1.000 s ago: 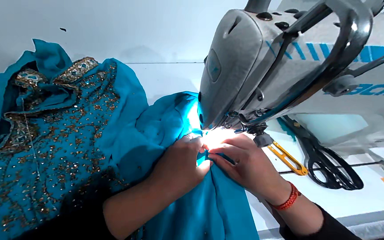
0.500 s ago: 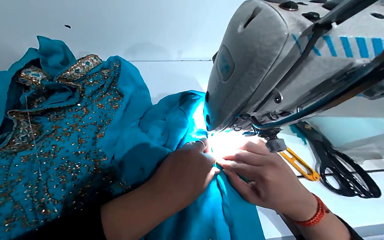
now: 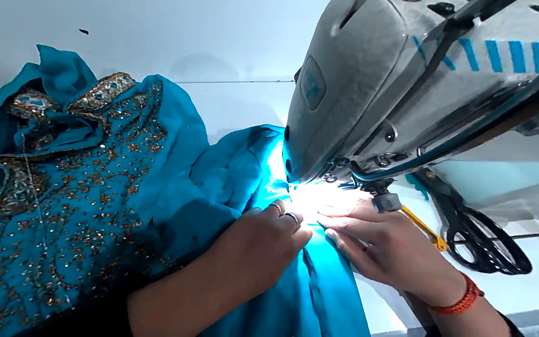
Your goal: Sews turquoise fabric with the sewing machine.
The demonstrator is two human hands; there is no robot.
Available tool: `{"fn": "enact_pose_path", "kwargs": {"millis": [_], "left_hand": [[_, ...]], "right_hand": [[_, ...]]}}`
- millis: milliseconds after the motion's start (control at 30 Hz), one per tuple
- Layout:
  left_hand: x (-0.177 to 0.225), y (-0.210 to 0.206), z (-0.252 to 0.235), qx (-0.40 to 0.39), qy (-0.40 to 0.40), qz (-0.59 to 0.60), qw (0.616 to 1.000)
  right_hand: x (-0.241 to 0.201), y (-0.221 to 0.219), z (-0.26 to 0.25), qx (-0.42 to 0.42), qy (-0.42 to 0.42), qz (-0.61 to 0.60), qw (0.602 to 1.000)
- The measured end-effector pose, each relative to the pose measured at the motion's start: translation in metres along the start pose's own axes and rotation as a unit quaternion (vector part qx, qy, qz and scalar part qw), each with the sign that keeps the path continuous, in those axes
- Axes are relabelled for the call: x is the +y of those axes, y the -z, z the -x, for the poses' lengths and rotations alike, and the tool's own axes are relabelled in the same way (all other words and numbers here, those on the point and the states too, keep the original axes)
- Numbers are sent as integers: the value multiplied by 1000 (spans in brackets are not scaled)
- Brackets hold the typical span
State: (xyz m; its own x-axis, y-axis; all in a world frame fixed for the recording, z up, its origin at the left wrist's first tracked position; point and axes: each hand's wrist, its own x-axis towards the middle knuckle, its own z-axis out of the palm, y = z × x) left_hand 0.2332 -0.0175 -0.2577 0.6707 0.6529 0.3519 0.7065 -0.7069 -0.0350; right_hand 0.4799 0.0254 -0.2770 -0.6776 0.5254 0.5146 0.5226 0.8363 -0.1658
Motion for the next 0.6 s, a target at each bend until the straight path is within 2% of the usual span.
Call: {"fn": "enact_pose_path", "kwargs": {"millis": [167,233,300,400,500,600], "left_hand": [[-2,0,0,4,-3,1,1000],[-2,0,1,3,-3,6,1000],[-3,0,1,3,-3,6,1000],[-5,-1,1,5,-8,6,1000],[-10,2,3,-2,-3,32,999],[-13,7,4,13,62,100,993]], "right_hand": [[0,6,-3,68,-38,11,997],[-1,8,-3,79,-37,-30,996],[-3,5,-4,39,-19,-62,997],[-4,-4,-3,-26,8,-42,999],[-3,-4,-2,-40,18,-23,999],[-5,-3,-3,-34,25,-14,999]]}}
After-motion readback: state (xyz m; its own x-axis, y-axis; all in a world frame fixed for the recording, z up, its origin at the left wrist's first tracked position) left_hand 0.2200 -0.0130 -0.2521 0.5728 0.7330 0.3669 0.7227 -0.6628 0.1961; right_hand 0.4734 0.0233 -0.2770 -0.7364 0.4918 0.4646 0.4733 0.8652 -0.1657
